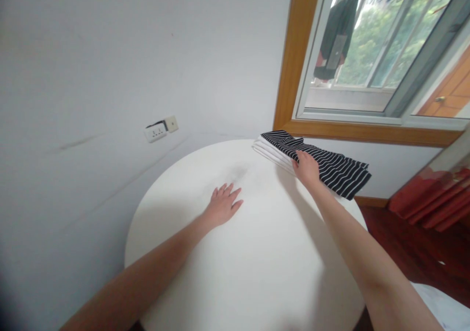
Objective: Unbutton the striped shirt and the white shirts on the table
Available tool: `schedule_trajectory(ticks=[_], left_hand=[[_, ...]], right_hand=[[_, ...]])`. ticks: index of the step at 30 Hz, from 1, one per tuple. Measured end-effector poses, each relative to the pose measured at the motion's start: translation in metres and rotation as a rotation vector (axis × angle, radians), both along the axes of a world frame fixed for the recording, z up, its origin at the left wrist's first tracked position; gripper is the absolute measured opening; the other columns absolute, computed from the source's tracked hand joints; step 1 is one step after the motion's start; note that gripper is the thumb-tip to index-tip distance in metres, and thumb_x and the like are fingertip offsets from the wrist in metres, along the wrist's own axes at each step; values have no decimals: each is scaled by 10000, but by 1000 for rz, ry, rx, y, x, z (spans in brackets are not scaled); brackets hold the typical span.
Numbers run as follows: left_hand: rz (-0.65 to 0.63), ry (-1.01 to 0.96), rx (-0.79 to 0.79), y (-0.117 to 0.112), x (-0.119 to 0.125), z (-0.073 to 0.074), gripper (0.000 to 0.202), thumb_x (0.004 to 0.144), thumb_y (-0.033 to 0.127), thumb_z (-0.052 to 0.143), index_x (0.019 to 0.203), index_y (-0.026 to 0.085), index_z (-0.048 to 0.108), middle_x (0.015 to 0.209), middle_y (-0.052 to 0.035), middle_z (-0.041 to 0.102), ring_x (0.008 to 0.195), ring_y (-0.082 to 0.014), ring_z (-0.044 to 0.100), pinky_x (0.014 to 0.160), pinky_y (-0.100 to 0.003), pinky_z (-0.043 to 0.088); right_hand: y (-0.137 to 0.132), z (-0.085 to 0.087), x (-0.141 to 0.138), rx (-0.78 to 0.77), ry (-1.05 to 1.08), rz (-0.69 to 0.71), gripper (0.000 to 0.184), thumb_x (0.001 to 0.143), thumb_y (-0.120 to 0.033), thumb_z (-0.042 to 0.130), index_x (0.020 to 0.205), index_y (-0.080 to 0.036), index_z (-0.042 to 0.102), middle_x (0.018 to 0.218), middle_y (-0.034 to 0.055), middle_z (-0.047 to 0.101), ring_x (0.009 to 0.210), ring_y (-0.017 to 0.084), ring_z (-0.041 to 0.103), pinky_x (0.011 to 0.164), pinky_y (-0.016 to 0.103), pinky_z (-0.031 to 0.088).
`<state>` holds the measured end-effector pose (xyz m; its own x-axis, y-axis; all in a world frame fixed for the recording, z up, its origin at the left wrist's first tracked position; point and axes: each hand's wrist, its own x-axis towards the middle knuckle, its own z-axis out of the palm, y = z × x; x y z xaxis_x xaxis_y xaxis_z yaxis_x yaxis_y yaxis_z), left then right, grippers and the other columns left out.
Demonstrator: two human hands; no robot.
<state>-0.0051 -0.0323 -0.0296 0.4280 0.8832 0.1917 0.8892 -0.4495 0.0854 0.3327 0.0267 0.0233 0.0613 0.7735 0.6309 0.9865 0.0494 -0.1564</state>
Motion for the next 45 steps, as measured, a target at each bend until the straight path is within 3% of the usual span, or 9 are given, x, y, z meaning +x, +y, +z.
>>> schedule_trajectory(ticks=[7, 11, 20, 24, 28, 32, 37, 41, 45], left_hand=[[-6, -14, 21, -2, -1, 0, 546, 944, 529, 289, 1401, 269, 434, 1502, -105, 366, 1397, -336, 276, 1116, -563, 203], [-6, -19, 27, -2, -2, -1, 547, 943, 534, 279, 1402, 276, 429, 1502, -99, 367, 1397, -333, 277, 1115, -564, 207], [28, -153, 75, 5, -7, 11, 478, 961, 459, 322, 1343, 222, 484, 1413, -91, 484, 1300, -268, 425, 1084, -453, 332], [117, -412, 287, 17, -21, 35, 442, 993, 338, 242, 1338, 170, 461, 1350, -102, 530, 1247, -206, 464, 1084, -381, 348], [19, -428, 348, 24, -31, 39, 426, 990, 346, 270, 1316, 189, 494, 1347, -80, 539, 1278, -198, 433, 1127, -382, 292], [-130, -197, 213, 26, -34, 24, 485, 961, 442, 354, 1390, 231, 435, 1463, -47, 432, 1388, -225, 295, 1163, -419, 209], [-109, -11, 20, 28, -38, 9, 638, 947, 546, 306, 1485, 204, 273, 1470, -123, 406, 1371, -289, 318, 1113, -472, 241], [-22, 15, 130, 27, -36, 12, 639, 927, 573, 335, 1459, 219, 327, 1299, -131, 540, 1215, -309, 440, 996, -457, 336], [71, 37, 242, 26, -31, 21, 633, 880, 581, 450, 1374, 186, 451, 1142, -138, 590, 1087, -318, 472, 930, -456, 341]], right_hand=[[39, 4, 24, -113, 56, -150, 393, 910, -423, 474, 783, -147, 722, 789, 202, 686, 909, 339, 633, 809, 553, 420], [34, 7, 5, 7, 72, -92, 420, 957, -361, 347, 975, -157, 714, 940, 182, 704, 920, 305, 650, 841, 501, 450], [-35, -14, -89, -33, 84, 400, 380, 960, -344, 366, 1123, -209, 682, 1180, 59, 680, 1085, 217, 624, 1081, 426, 355], [-87, -18, -119, -343, 183, 731, 379, 953, -416, 388, 1055, -248, 712, 1125, 35, 705, 1046, 196, 647, 944, 348, 483], [-115, -2, -131, -649, 255, 1034, 430, 955, -481, 384, 942, -232, 735, 964, 24, 744, 897, 155, 687, 822, 271, 522], [-120, 2, -129, -571, 175, 895, 457, 924, -559, 412, 1119, -250, 686, 1165, 42, 685, 1084, 183, 624, 963, 333, 465], [-111, -24, -112, -595, -44, 632, 905, 747, -720, 554, 1471, -219, 348, 1528, 152, 294, 1393, 339, 294, 1119, 551, 246], [-89, -39, -102, -535, -11, 732, 765, 840, -647, 495, 1461, -221, 360, 1520, 125, 328, 1400, 279, 301, 1147, 512, 220], [-66, -43, -97, -287, 29, 705, 583, 894, -561, 477, 1372, -227, 481, 1456, 96, 442, 1359, 224, 377, 1139, 448, 268]])
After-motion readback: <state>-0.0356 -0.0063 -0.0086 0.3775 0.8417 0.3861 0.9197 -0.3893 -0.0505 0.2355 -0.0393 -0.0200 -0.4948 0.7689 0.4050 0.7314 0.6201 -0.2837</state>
